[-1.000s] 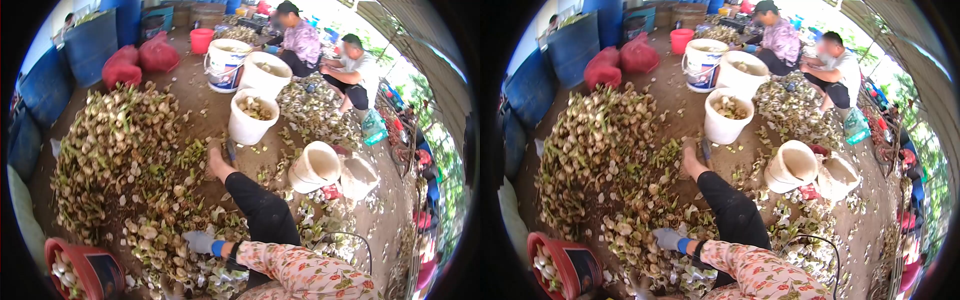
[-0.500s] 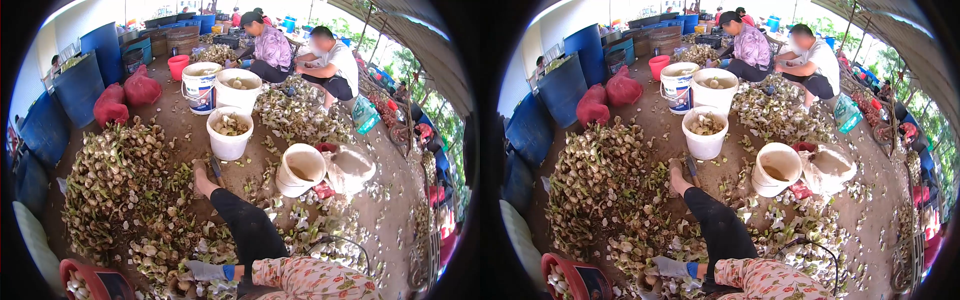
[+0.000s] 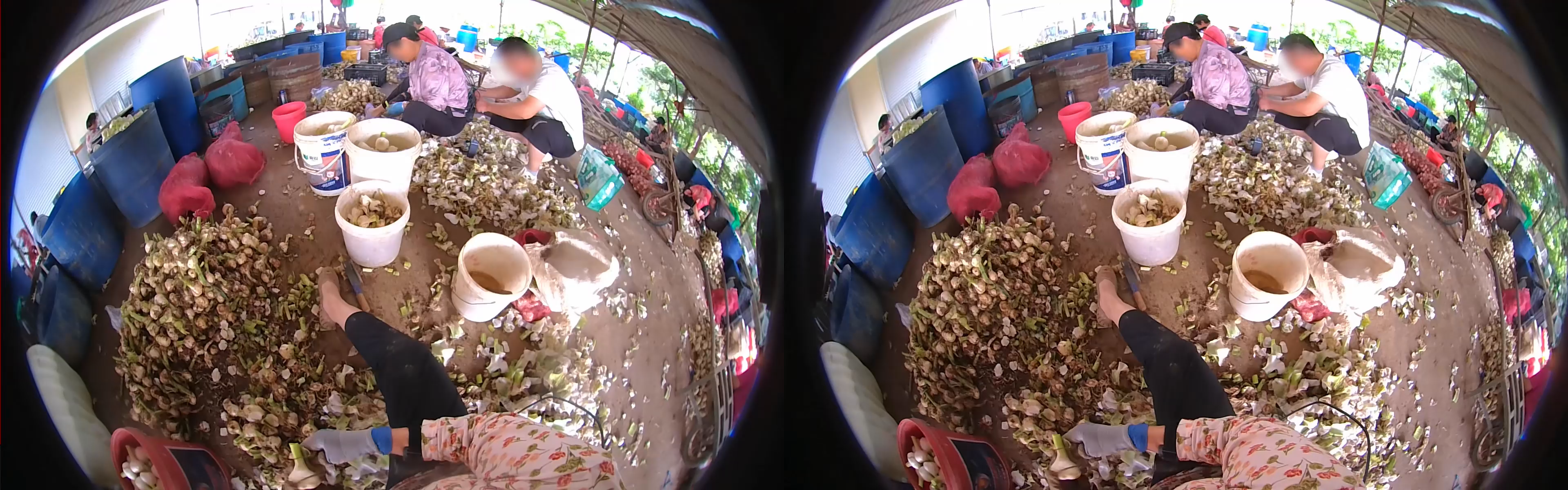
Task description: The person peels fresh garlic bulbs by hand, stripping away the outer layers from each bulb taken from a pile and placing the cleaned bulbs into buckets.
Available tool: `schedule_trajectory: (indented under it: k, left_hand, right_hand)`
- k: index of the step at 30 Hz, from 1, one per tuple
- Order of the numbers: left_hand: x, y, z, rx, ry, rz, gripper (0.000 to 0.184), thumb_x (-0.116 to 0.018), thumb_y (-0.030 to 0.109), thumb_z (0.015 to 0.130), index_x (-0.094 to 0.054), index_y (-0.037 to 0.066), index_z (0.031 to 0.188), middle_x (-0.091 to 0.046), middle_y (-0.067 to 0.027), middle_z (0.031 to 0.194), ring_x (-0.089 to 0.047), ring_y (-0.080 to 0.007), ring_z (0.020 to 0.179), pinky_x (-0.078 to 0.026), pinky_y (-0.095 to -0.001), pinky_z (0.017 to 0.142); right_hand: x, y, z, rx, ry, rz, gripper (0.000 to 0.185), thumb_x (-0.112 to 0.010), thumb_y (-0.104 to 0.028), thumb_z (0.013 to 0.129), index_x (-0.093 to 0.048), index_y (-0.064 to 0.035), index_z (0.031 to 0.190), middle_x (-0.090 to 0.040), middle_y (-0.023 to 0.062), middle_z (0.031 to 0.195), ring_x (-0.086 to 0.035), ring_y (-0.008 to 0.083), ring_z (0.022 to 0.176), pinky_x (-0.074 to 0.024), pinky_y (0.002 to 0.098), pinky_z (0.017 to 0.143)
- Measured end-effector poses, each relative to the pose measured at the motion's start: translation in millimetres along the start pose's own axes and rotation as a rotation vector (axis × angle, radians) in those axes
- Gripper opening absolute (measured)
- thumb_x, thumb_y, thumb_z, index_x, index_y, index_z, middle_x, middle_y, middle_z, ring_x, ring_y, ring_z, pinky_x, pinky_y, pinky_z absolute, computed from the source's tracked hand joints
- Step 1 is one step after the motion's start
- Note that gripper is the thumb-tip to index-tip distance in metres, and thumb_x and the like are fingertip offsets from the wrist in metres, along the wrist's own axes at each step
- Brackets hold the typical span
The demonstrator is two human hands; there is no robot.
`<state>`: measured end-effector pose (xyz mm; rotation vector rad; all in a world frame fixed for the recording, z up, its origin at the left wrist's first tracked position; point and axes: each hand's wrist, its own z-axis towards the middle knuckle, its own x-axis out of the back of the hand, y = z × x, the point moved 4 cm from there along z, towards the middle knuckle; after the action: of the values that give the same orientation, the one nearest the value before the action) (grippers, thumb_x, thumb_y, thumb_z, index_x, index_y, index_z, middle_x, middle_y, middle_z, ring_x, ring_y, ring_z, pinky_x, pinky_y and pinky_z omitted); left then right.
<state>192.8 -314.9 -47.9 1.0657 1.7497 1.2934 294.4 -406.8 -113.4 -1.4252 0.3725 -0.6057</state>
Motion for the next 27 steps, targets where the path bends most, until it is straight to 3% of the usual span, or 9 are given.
schedule_trajectory:
  k: [2,5,7,10,13,16,18,22,27]
  left_hand:
    - [-0.1,-1.6,2.2,-0.012,-0.002,0.003,0.045,-0.069,0.01,0.081,-0.053,0.002,0.122,-0.058,-0.0134,0.114,-0.056,-0.0226,0.101,-0.048,-0.0327,0.086]
    - [4.4,-4.0,-0.1,-0.022,-0.003,-0.004,0.045,-0.069,0.011,0.081,-0.053,0.002,0.122,-0.058,-0.0134,0.114,-0.056,-0.0226,0.101,-0.048,-0.0328,0.086]
    - [5.6,-5.9,-0.6,-0.017,-0.005,-0.019,0.045,-0.069,0.011,0.081,-0.053,0.002,0.122,-0.058,-0.0134,0.113,-0.056,-0.0225,0.1,-0.048,-0.0328,0.085]
    - [8.6,-7.6,-2.1,0.003,0.0,-0.049,0.044,-0.069,0.012,0.082,-0.053,0.002,0.122,-0.059,-0.0134,0.113,-0.056,-0.0225,0.1,-0.048,-0.0329,0.085]
    - [11.1,-10.7,-2.4,0.03,0.005,-0.084,0.044,-0.068,0.013,0.082,-0.053,0.002,0.122,-0.059,-0.0134,0.112,-0.056,-0.0225,0.099,-0.048,-0.0329,0.084]
    - [14.1,-14.3,-3.5,0.053,0.005,-0.127,0.044,-0.068,0.014,0.082,-0.054,0.002,0.122,-0.059,-0.0134,0.112,-0.056,-0.0225,0.099,-0.048,-0.0329,0.084]
    - [15.1,-18.0,-2.1,0.078,0.004,-0.16,0.044,-0.068,0.015,0.082,-0.054,0.002,0.121,-0.059,-0.0134,0.112,-0.057,-0.0225,0.098,-0.048,-0.033,0.084]
    - [20.0,-26.0,-2.2,0.147,-0.004,-0.266,0.043,-0.068,0.016,0.083,-0.054,0.003,0.121,-0.059,-0.0134,0.111,-0.057,-0.0225,0.098,-0.048,-0.033,0.083]
    - [38.4,-46.4,-5.6,0.327,0.005,-0.546,0.043,-0.068,0.018,0.083,-0.054,0.003,0.121,-0.059,-0.0134,0.11,-0.057,-0.0224,0.097,-0.049,-0.0331,0.083]
  right_hand:
    - [-1.1,-1.6,-5.0,0.063,0.101,-0.146,0.041,-0.053,0.004,0.075,-0.056,-0.0012,0.115,-0.064,0.0086,0.089,-0.057,0.0148,0.073,-0.0437,0.0287,0.061]
    - [-17.1,13.3,3.0,-0.117,0.04,0.202,0.041,-0.051,0.005,0.076,-0.054,-0.0008,0.116,-0.062,0.0121,0.09,-0.06,0.0224,0.079,-0.0453,0.0318,0.067]
    - [-20.1,15.0,0.1,-0.172,0.026,0.123,0.041,-0.051,0.006,0.076,-0.053,-0.0008,0.116,-0.061,0.0137,0.092,-0.059,0.0273,0.084,-0.0452,0.0342,0.072]
    - [-5.5,-55.6,-8.5,-0.187,0.051,0.13,0.041,-0.051,0.005,0.077,-0.051,-0.0023,0.117,-0.059,0.0148,0.093,-0.058,0.0321,0.087,-0.045,0.0368,0.077]
    - [-17.1,-31.5,0.1,-0.182,0.098,0.126,0.04,-0.056,0.0,0.077,-0.052,-0.0038,0.117,-0.059,0.016,0.095,-0.058,0.0337,0.085,-0.0452,0.037,0.078]
    - [-32.4,10.5,4.1,-0.368,0.111,0.174,0.034,-0.058,-0.006,0.079,-0.053,-0.003,0.113,-0.059,0.0151,0.091,-0.058,0.03,0.077,-0.0447,0.0338,0.071]
    - [-14.2,-58.8,-7.7,-0.655,0.016,0.398,0.027,-0.058,-0.008,0.081,-0.056,-0.0019,0.108,-0.06,0.0123,0.084,-0.057,0.024,0.068,-0.0432,0.0307,0.063]
    - [-17.6,-31.7,3.1,-0.49,-0.064,0.407,0.014,-0.053,-0.007,0.083,-0.061,-0.0021,0.094,-0.055,0.0021,0.068,-0.047,0.0096,0.059,-0.0361,0.0259,0.051]
    - [-24.0,-40.2,-1.7,-0.528,-0.159,0.486,0.014,-0.052,-0.008,0.082,-0.06,-0.0022,0.092,-0.053,0.0019,0.067,-0.046,0.0116,0.059,-0.0372,0.029,0.054]
